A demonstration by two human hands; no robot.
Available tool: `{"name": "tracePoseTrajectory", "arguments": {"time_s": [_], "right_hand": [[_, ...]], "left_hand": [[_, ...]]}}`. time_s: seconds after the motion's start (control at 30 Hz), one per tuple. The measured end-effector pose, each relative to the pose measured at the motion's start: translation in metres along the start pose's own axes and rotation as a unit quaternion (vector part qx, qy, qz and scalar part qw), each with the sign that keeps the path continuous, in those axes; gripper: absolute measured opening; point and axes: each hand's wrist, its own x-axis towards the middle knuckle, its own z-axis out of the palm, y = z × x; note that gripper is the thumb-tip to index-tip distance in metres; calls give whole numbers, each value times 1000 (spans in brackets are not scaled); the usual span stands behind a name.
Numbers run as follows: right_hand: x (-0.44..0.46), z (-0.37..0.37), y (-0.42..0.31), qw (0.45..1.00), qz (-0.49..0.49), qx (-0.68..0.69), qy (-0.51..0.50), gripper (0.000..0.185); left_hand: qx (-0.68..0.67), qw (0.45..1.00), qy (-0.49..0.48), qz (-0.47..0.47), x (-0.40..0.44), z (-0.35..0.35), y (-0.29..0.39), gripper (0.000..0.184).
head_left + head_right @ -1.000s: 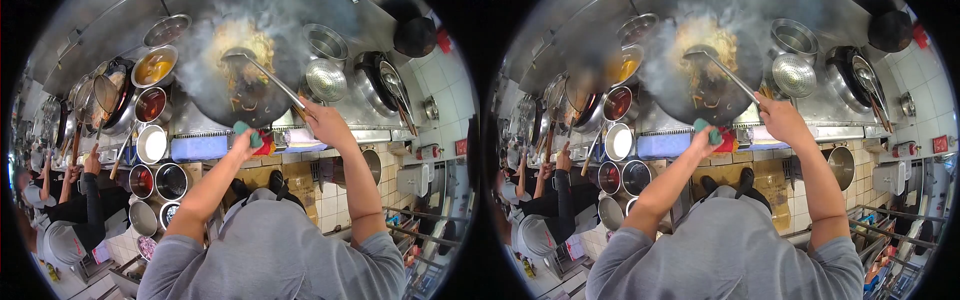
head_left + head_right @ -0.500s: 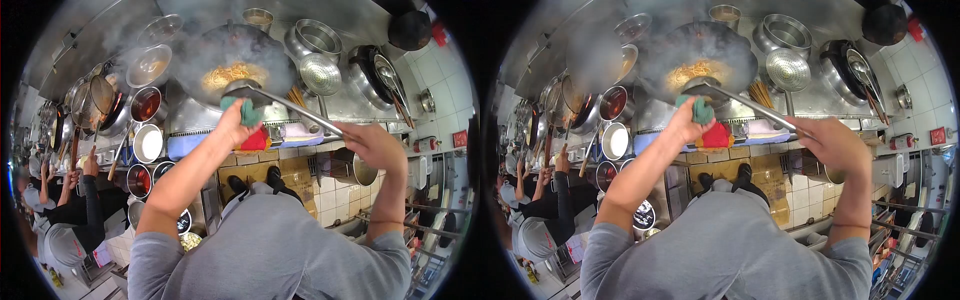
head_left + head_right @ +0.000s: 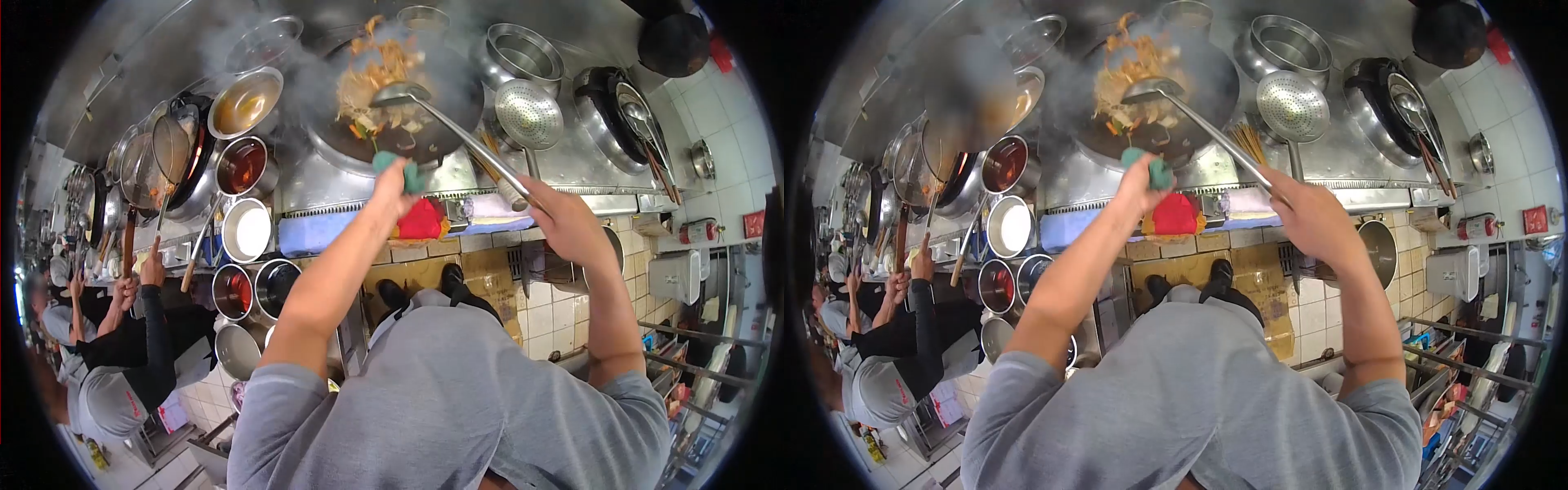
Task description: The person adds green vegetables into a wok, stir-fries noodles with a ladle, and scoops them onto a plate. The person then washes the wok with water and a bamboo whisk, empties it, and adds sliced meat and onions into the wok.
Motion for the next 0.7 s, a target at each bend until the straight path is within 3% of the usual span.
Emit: {"name": "tracePoseTrajectory", "arguments": {"time_s": [0.13,0.27,0.33,0.4,0.47,0.5,0.53,0.57,0.6,0.7], "right_hand": [[-27,-5,14,1000,-11,-19,-8,42],[18,39,63,999,27,16,17,44],[49,48,46,956,208,206,-8,48],[78,114,81,985,49,49,160,56],[110,177,88,977,49,-12,205,59],[105,167,76,978,50,-11,202,59],[98,139,53,962,131,226,84,58],[95,116,36,872,202,444,-42,58],[92,97,46,833,200,513,-53,54],[94,79,57,829,177,528,-49,51]], "left_hand": [[31,998,42,20,39,7,30,14],[-3,999,-17,-30,42,-15,31,27],[-3,977,-139,-162,10,-31,25,32],[122,981,-114,-98,-23,-46,-8,34],[259,966,-6,9,-61,-64,-47,31],[295,955,4,1,-69,-90,-66,31],[331,944,14,-5,-70,-125,-84,31],[356,933,49,21,-76,-155,-104,31],[381,919,85,46,-85,-183,-122,31],[478,845,216,100,-114,-256,-167,46]]}}
